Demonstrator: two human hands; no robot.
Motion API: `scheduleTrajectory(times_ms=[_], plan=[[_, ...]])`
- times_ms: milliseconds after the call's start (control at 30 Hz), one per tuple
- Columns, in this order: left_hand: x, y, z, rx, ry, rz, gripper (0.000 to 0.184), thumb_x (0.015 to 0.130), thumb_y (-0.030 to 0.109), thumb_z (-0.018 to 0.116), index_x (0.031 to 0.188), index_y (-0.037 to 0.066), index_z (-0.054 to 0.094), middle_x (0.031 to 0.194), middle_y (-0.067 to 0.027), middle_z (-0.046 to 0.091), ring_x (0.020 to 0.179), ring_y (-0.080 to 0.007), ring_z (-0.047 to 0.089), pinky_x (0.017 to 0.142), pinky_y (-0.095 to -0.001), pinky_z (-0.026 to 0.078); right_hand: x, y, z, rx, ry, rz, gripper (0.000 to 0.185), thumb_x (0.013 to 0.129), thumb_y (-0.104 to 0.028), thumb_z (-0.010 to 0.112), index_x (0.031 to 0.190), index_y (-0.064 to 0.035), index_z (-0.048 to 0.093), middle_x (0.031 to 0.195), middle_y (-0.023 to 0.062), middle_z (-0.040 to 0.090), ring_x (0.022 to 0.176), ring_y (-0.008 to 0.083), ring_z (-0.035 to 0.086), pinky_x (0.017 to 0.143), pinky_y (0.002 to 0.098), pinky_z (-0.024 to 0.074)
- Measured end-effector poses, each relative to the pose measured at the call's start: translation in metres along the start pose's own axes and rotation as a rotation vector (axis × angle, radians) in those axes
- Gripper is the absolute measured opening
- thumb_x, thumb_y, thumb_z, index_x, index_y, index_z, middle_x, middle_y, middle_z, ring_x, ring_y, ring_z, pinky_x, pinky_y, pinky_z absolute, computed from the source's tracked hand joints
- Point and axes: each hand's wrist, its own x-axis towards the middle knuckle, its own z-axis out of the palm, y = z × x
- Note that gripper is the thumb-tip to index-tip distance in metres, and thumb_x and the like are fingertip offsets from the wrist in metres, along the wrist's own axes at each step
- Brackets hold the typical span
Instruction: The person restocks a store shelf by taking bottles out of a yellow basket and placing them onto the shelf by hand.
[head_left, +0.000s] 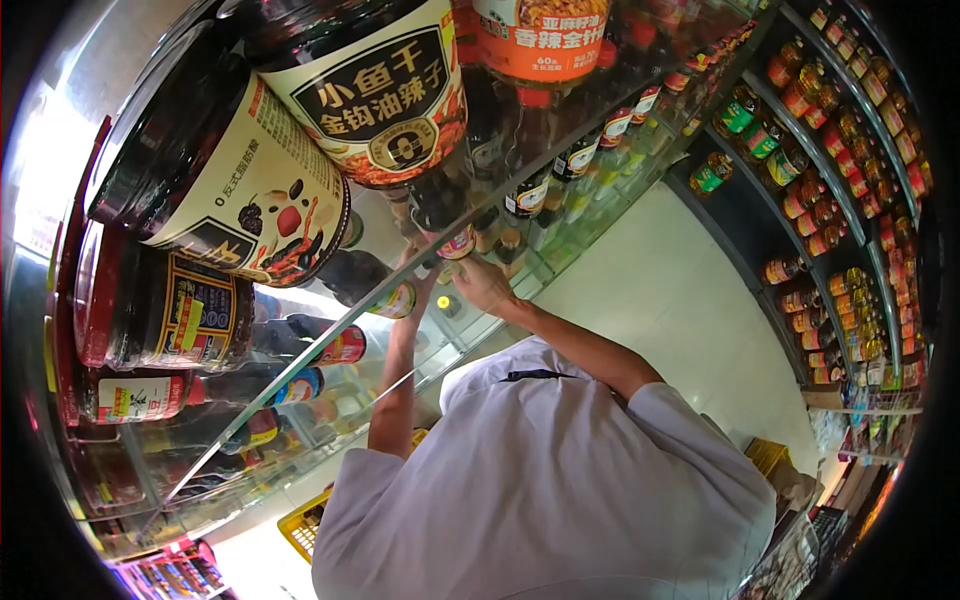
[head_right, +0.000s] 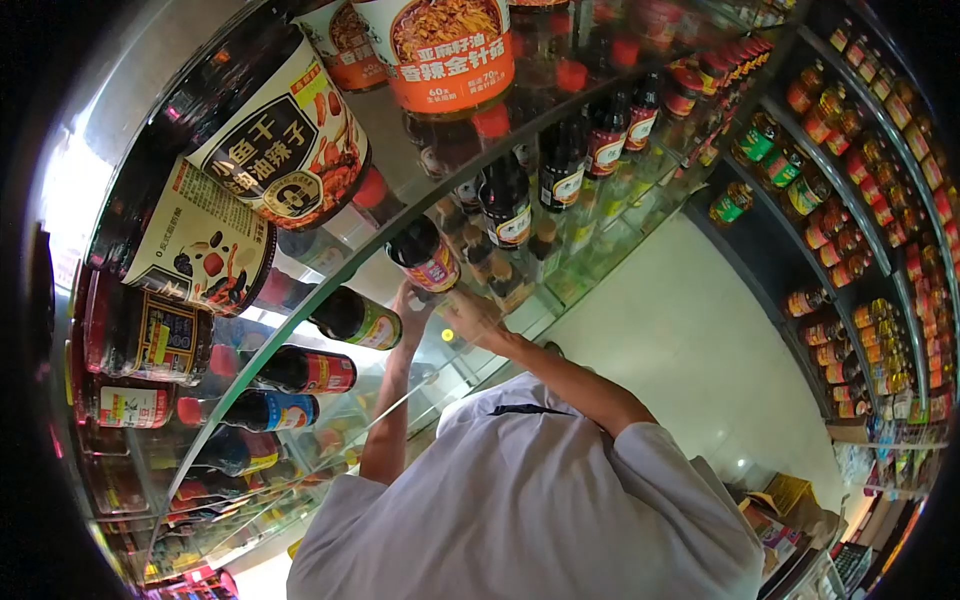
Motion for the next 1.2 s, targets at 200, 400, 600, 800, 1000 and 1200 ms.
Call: scheduleTrajectory(times_ms=[200,400,600,800,1000,1200], plan=[[-0.003,-0.005,-0.005,0.123,-0.038,0.002,0.041,0.075,0.01,0.075,0.11,0.0,0.057,0.092,-0.0077,0.064,0.086,-0.0167,0.061,0.082,-0.0315,0.049,-0.027,-0.008,-0.02,0.065,-0.132,0.252,0.029,0.087,-0.015,0.052,0.116,-0.011,0.054,0.08,0.0146,0.065,0.079,0.0347,0.063,0.071,0.0451,0.0488],[0.003,-0.015,-0.006,0.009,-0.079,0.0,0.05,0.073,0.012,0.076,0.119,0.002,0.056,0.096,-0.0125,0.068,0.09,-0.0245,0.063,0.081,-0.0363,0.048,-0.077,0.005,-0.015,0.037,0.032,0.187,0.024,0.091,-0.017,0.051,0.114,-0.0172,0.054,0.06,0.0098,0.056,0.059,0.0296,0.058,0.055,0.0424,0.0438],[0.004,-0.018,-0.006,0.078,-0.13,-0.033,0.051,0.074,0.017,0.076,0.118,0.002,0.057,0.102,-0.0129,0.067,0.091,-0.0249,0.063,0.082,-0.0362,0.047,-0.126,0.016,-0.03,-0.036,0.01,0.358,0.021,0.092,-0.018,0.05,0.112,-0.0162,0.053,0.059,0.0099,0.055,0.06,0.0302,0.058,0.058,0.0433,0.0443],[-0.001,-0.002,-0.007,0.165,-0.033,0.029,0.034,0.076,0.016,0.075,0.102,-0.001,0.061,0.094,-0.0098,0.066,0.09,-0.0212,0.061,0.085,-0.0342,0.046,-0.16,0.026,-0.055,-0.079,-0.048,0.43,0.02,0.092,-0.019,0.049,0.112,-0.0157,0.054,0.064,0.0118,0.058,0.064,0.0317,0.06,0.06,0.0447,0.045],[-0.049,0.046,-0.009,0.311,0.166,-0.579,0.043,0.085,0.034,0.062,0.111,0.0,0.06,0.088,-0.012,0.065,0.079,-0.0254,0.061,0.075,-0.0371,0.046,-0.267,0.064,-0.093,-0.174,-0.038,0.41,0.022,0.091,-0.016,0.046,0.111,-0.0146,0.055,0.077,0.0169,0.064,0.075,0.0362,0.062,0.066,0.0478,0.0463],[-0.21,0.057,0.04,0.284,0.191,-0.476,0.018,0.088,0.022,0.053,0.096,0.011,0.065,0.057,-0.0111,0.054,0.054,-0.026,0.054,0.055,-0.0414,0.04,-0.476,0.143,-0.13,-0.321,-0.106,0.85,0.024,0.082,-0.011,0.049,0.102,-0.0139,0.061,0.089,0.0183,0.066,0.085,0.0366,0.064,0.072,0.0475,0.05]])
